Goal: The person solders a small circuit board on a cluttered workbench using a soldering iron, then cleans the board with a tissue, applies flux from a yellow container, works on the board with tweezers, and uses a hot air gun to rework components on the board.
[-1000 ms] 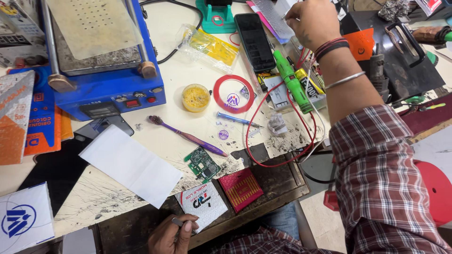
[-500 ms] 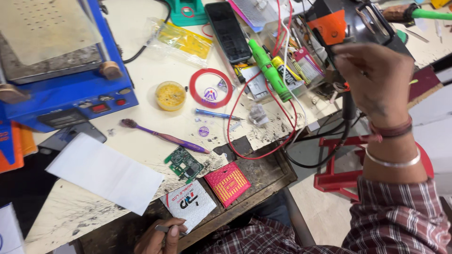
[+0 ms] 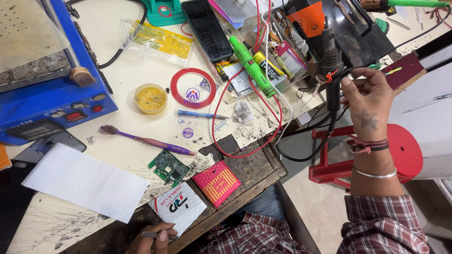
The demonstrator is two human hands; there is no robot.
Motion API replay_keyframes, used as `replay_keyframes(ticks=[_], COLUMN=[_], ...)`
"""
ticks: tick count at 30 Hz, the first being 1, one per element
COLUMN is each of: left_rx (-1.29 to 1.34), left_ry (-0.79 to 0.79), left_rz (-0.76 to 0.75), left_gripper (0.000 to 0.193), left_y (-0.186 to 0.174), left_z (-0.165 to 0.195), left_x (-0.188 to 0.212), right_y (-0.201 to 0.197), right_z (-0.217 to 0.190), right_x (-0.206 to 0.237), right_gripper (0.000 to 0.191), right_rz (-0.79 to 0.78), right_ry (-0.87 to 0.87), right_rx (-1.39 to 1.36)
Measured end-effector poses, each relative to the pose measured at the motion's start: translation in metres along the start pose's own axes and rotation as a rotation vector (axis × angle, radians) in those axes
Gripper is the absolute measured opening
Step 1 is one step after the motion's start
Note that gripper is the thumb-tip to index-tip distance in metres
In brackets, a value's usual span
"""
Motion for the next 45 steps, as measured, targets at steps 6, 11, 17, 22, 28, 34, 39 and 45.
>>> replay_keyframes(ticks=[6, 11, 17, 22, 28, 34, 39, 45], left_rx=[0.080, 0.039, 0.019, 0.004, 0.065, -0.052, -0.046, -0.067], left_ry=[-0.014, -0.010, -0.009, -0.001, 0.007, 0.051, 0.003, -0.003], left_rz=[0.060, 0.022, -0.008, 0.002, 0.069, 0.014, 0.018, 0.034], left_gripper=[0.039, 0.040, 0.043, 0.043, 0.039, 0.039, 0.042, 0.043], left_y=[0.001, 0.003, 0.004, 0.003, 0.000, -0.004, -0.004, -0.005], left_z=[0.005, 0.007, 0.007, 0.006, 0.003, 0.000, -0.005, -0.006], left_x=[-0.003, -0.002, -0.004, -0.004, 0.002, 0.005, 0.007, 0.008], right_y=[0.006, 0.007, 0.023, 0.041, 0.047, 0.051, 0.086, 0.082], right_z=[0.003, 0.003, -0.025, -0.050, -0.041, -0.025, -0.053, -0.113], right_x=[-0.010, -0.008, -0.003, -0.026, -0.014, 0.015, 0.009, -0.042], right_gripper=[0.024, 0.016, 0.016, 0.015, 0.014, 0.019, 0.016, 0.018], right_rz=[0.091, -0.099, -0.324, -0.387, -0.408, -0.353, -0.439, -0.249], right_ry=[0.051, 0.083, 0.205, 0.228, 0.192, 0.119, 0.066, -0.077], right_rx=[-0.308, -0.247, -0.320, 0.012, 0.099, -0.200, -0.297, -0.669])
Point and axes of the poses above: each hand's wrist, its own x-axis away from the middle knuckle, its own y-axis out of the palm, z = x × y, the point moved 6 cm from there along -x, towards the middle knuckle, and after that the axes turned 10 degrees about z, right-handed, at the moved point
